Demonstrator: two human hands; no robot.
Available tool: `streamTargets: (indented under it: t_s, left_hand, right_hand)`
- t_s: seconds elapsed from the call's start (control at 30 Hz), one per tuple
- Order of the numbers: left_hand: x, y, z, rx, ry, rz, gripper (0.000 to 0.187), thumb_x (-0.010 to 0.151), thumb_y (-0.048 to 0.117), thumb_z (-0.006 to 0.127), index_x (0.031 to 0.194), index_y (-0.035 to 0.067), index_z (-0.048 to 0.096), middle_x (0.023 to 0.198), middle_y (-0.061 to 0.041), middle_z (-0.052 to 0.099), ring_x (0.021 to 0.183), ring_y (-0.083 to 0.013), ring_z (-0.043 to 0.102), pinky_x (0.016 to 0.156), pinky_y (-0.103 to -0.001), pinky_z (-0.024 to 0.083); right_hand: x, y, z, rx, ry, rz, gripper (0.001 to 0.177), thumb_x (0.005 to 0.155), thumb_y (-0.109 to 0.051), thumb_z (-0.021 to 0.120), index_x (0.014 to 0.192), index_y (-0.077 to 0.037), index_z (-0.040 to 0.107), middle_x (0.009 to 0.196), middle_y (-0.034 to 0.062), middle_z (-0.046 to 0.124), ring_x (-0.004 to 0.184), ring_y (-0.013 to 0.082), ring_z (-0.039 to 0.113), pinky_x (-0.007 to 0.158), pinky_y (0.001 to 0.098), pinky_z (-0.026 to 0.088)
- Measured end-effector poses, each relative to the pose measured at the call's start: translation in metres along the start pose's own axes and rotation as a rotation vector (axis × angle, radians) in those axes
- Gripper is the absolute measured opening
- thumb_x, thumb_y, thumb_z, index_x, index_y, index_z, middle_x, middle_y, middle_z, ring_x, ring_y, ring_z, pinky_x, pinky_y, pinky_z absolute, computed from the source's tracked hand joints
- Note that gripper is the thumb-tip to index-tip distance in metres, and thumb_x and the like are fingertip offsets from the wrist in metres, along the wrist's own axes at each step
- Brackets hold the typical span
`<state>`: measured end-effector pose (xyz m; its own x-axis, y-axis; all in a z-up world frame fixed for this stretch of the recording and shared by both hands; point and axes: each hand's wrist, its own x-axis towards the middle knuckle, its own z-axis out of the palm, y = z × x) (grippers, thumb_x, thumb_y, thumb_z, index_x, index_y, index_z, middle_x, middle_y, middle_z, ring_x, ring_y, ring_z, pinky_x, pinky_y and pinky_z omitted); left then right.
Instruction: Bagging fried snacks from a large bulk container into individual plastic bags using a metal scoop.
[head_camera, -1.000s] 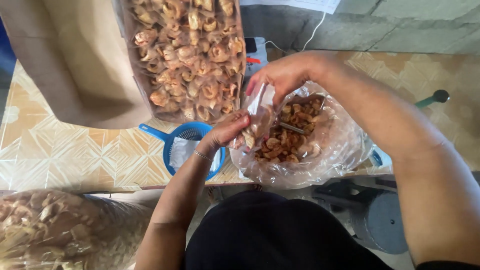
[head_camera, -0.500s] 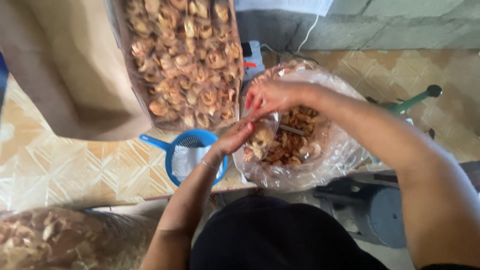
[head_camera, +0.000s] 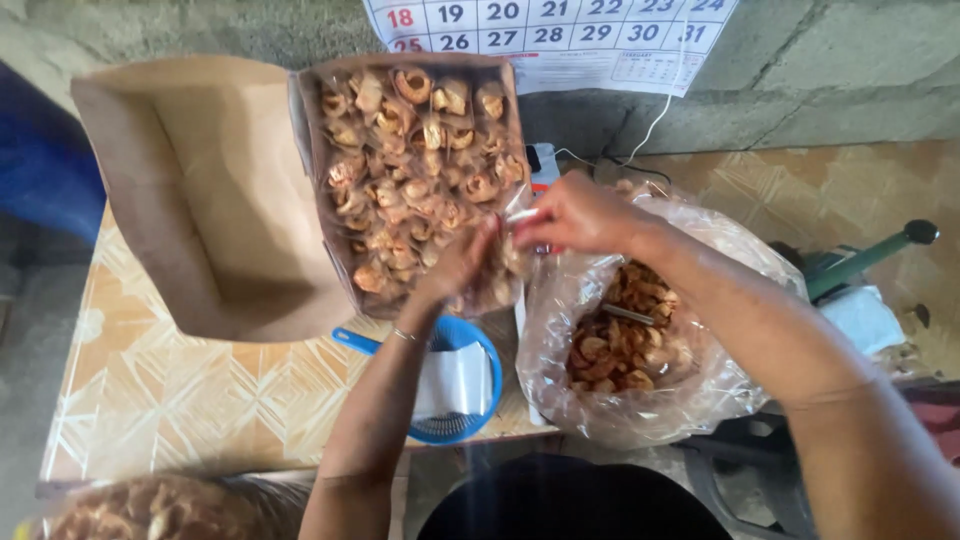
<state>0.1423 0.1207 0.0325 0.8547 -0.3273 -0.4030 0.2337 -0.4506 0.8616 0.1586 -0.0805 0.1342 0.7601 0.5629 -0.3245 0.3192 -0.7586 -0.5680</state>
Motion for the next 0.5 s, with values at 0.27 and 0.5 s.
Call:
streamTargets:
  t_s: [0.27, 0.5]
  left_hand:
    - [0.147, 0.033, -0.108, 1.061, 0.847, 0.893, 0.031, 0.083, 0.017, 0.072, 0.114, 0.016, 0.068, 0.11, -0.003, 0.068, 0.113, -0.0265, 0.061, 0.096, -0.049, 0.046]
    - [0.245, -0.003, -0.126, 1.239, 0.608, 1.154, 0.022, 0.084, 0.027, 0.065, 0.104, 0.018, 0.066, 0.091, -0.003, 0.06, 0.078, -0.0247, 0.062, 0.064, -0.038, 0.053]
  right_hand:
    - [0.028, 0.036, -0.009, 0.319, 1.127, -0.257, 0.008, 0.091, -0.006, 0.079, 0.098, -0.008, 0.077, 0.071, 0.0108, 0.07, 0.064, 0.0164, 0.068, 0.059, 0.0289, 0.059]
    - [0.075, 0.038, -0.017, -0.067, 1.385, -0.453, 0.007, 0.088, -0.002, 0.08, 0.093, -0.005, 0.079, 0.083, 0.013, 0.075, 0.075, 0.0338, 0.072, 0.061, 0.0405, 0.059]
